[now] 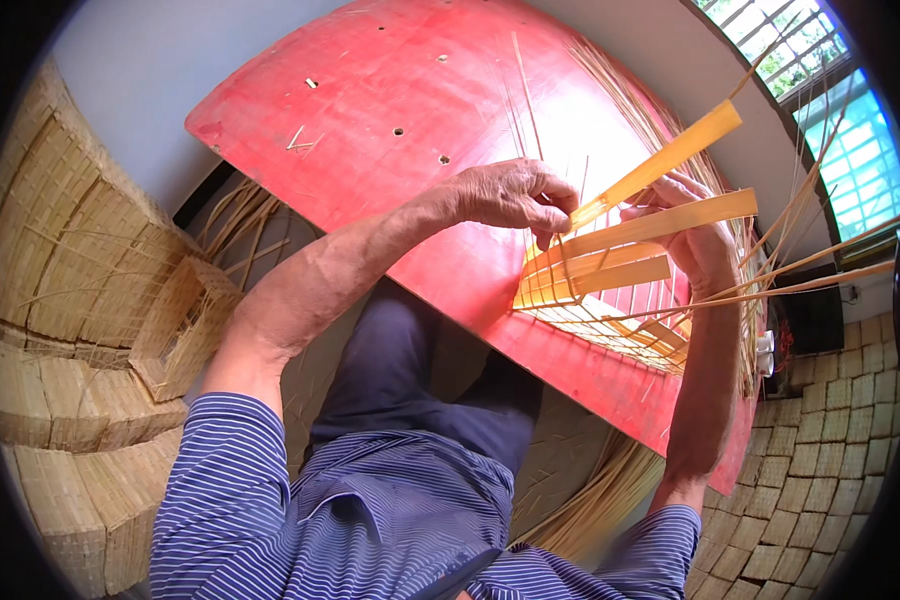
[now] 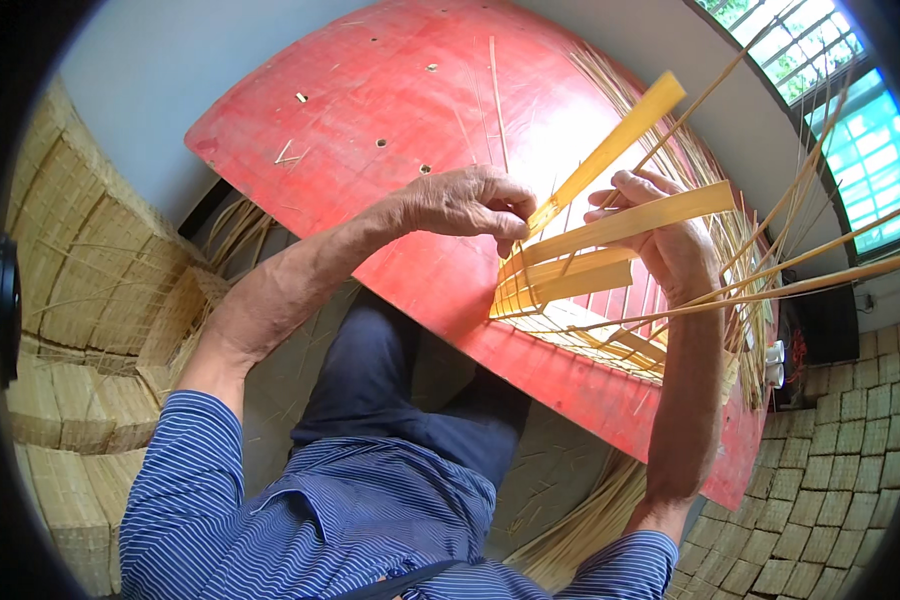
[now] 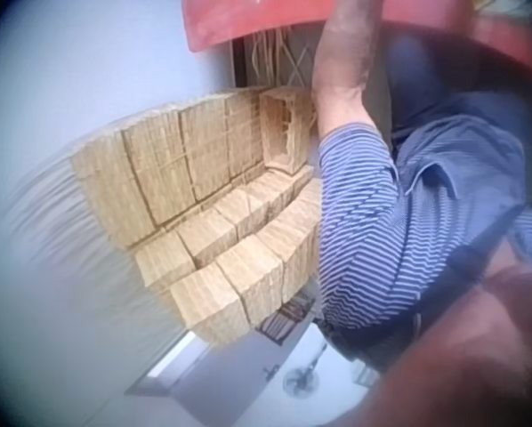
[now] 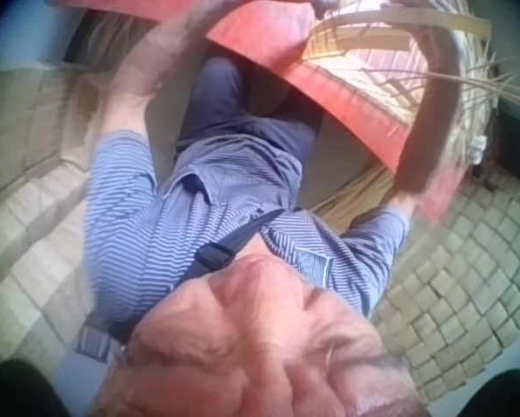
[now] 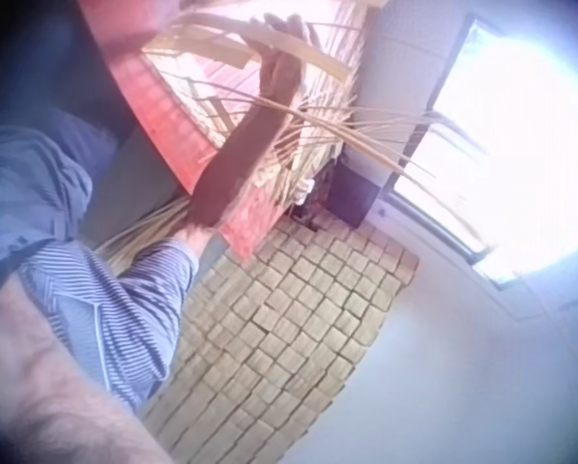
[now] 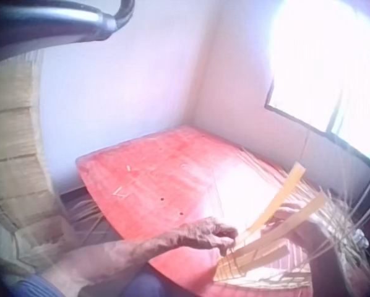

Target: The person weaves thin bamboo strips into a basket frame on a red work surface. They interlace the strips by hand, periodically tapping the structure with a small block to tighten the weave.

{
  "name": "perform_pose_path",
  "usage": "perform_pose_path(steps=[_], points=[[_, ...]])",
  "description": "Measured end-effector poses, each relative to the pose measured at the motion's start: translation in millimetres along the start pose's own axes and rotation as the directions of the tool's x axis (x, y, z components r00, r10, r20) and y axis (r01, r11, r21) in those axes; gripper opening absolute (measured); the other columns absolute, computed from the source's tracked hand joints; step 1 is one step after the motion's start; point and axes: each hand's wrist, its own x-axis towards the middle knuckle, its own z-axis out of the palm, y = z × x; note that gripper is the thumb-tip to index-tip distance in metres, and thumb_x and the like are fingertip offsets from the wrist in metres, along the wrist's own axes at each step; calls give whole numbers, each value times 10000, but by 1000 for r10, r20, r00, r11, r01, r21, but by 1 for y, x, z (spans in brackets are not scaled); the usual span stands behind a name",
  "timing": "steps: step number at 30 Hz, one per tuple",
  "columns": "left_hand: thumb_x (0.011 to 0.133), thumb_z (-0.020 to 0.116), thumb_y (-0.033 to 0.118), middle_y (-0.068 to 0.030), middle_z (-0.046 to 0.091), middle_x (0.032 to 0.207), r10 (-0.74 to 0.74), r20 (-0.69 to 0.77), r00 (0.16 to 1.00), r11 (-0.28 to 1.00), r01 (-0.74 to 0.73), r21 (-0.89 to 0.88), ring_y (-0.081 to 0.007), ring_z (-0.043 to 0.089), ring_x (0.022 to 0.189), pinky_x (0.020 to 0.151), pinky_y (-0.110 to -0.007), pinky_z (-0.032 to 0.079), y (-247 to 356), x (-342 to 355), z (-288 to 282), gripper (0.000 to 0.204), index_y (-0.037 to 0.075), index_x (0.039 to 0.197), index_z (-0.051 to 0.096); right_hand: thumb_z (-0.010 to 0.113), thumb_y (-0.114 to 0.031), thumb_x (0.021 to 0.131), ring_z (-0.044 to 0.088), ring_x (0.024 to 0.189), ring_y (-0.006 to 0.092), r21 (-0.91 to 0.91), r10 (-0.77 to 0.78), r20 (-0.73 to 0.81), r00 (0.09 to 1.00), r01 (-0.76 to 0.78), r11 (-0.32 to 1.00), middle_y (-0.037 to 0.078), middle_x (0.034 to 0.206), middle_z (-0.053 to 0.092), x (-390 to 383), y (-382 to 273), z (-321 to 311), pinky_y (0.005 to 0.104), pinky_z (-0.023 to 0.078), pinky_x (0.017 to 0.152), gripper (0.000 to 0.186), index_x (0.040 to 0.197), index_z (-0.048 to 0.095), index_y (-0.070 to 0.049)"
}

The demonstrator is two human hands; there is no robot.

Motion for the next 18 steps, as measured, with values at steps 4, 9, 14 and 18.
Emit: perform_pose_path(steps=[4, 9, 14, 18], points=[[940, 610, 138, -46, 691, 762, -78, -17, 997, 997, 78, -13, -117, 693, 731, 690, -282, 549, 5, 2, 5, 147, 5, 944, 672, 626, -203, 944, 724, 847, 271, 50, -19, 33, 999, 17, 999, 184, 955, 674, -3, -2, 2, 400, 616, 775, 295, 1088, 579, 51], [944, 603, 124, -39, 683, 724, -99, -86, 991, 995, 98, -9, -117, 699, 698, 664, -276, 556, 6, 7, 14, 136, 12, 907, 672, 596, -161, 951, 716, 852, 276, 108, -60, 87, 994, 50, 993, 166, 962, 661, 1, 5, -10, 404, 621, 759, 237, 1073, 575, 42], [928, 611, 178, -41, 649, 647, -170, -197, 966, 985, 172, -6, -121, 676, 629, 606, -291, 532, 18, 9, 22, 188, 24, 820, 624, 577, -160, 952, 707, 872, 296, 80, 0, -46, 999, 4, 997, 153, 957, 645, -6, 0, -3, 421, 616, 746, 238, 1080, 561, 40], [914, 585, 179, -37, 639, 632, -237, -237, 942, 971, 237, -28, -118, 666, 599, 590, -284, 526, 24, 6, 25, 179, 29, 823, 618, 562, -150, 950, 686, 894, 346, 153, 42, -121, 992, -23, 988, 193, 967, 622, 0, 15, -7, 482, 613, 752, 280, 1122, 512, 65]])
